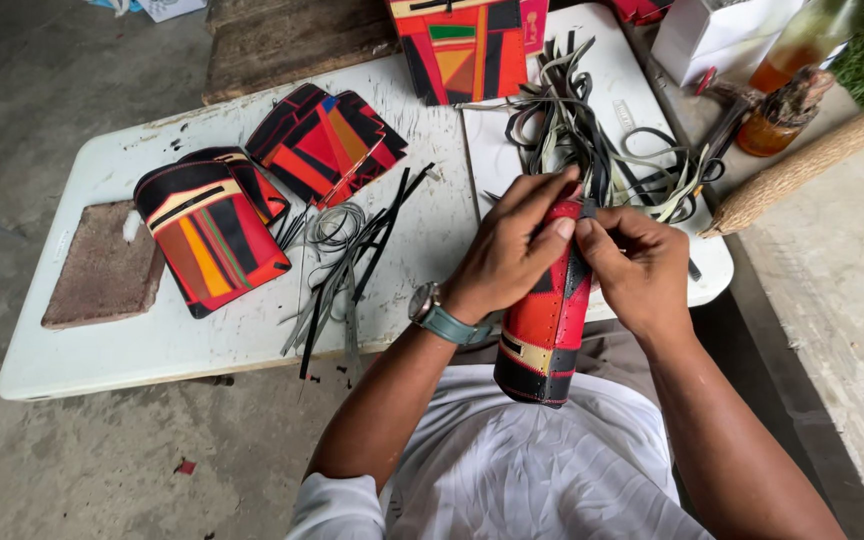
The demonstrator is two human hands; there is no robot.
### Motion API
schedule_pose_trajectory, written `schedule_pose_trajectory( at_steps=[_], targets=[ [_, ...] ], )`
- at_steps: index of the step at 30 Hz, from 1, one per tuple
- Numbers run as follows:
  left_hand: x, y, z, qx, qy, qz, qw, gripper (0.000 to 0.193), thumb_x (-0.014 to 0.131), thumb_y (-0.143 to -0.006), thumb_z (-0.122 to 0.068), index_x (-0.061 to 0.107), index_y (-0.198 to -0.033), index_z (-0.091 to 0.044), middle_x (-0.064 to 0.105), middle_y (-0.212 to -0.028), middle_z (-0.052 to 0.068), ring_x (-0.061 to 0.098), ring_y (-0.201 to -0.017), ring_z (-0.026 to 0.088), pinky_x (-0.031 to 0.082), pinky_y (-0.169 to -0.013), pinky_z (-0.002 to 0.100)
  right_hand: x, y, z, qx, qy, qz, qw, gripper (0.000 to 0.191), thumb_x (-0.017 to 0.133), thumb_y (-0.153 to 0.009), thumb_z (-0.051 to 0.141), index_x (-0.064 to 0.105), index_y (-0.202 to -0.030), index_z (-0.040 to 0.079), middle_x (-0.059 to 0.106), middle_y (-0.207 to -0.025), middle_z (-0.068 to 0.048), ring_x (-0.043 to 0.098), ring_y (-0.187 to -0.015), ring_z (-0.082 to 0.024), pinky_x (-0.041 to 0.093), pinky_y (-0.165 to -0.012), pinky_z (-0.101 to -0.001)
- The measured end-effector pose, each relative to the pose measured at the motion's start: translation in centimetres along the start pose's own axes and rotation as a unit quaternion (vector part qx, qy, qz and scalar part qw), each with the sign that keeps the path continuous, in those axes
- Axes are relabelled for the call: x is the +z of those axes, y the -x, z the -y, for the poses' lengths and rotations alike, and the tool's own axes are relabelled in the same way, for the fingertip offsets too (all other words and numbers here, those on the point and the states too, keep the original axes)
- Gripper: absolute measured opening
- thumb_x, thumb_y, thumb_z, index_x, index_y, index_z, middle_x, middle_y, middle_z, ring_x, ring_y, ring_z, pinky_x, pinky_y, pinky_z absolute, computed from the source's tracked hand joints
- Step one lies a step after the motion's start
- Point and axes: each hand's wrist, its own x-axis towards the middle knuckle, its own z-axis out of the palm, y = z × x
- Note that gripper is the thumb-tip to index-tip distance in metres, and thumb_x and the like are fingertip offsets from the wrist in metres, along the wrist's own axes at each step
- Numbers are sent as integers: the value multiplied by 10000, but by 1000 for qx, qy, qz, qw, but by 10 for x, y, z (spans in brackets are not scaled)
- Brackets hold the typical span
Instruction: The person sits at a table with colorful patchwork leather pouches and turns one pouch right side out, using a wooden dowel to push out the seams and corners. They then smooth and press the pouch, set it with the finished pouches, and pick up another pouch to continue.
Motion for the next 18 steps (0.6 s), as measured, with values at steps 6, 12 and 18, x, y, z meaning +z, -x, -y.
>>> schedule_pose_trajectory(
  at_steps=[6,12,18],
  targets=[
    [3,-1,0,-19,-15,-11,1000,522,490,-1113,-351,533,-1494,2,587,-1395,184,609,-1304,313,475,-1135,379,3,-5,0,1,-65,-5,998,220,743,-977,105,703,-1150,-25,698,-886,-4,597,-764,-30,503,-677,-193],
    [6,6,3,-39,-13,-32,999,492,464,-1123,-351,582,-1418,25,581,-1416,188,609,-1320,315,485,-1135,373,1,-3,9,2,-44,13,999,237,742,-998,103,739,-1202,-19,730,-953,-28,614,-807,-38,525,-710,-194],
    [11,7,-2,-54,6,-58,997,449,490,-1117,-312,606,-1393,22,637,-1358,174,664,-1254,307,522,-1085,360,2,-2,3,31,-77,9,997,202,742,-984,108,743,-1137,-25,722,-907,-34,605,-744,-50,524,-620,-221]
  ],
)
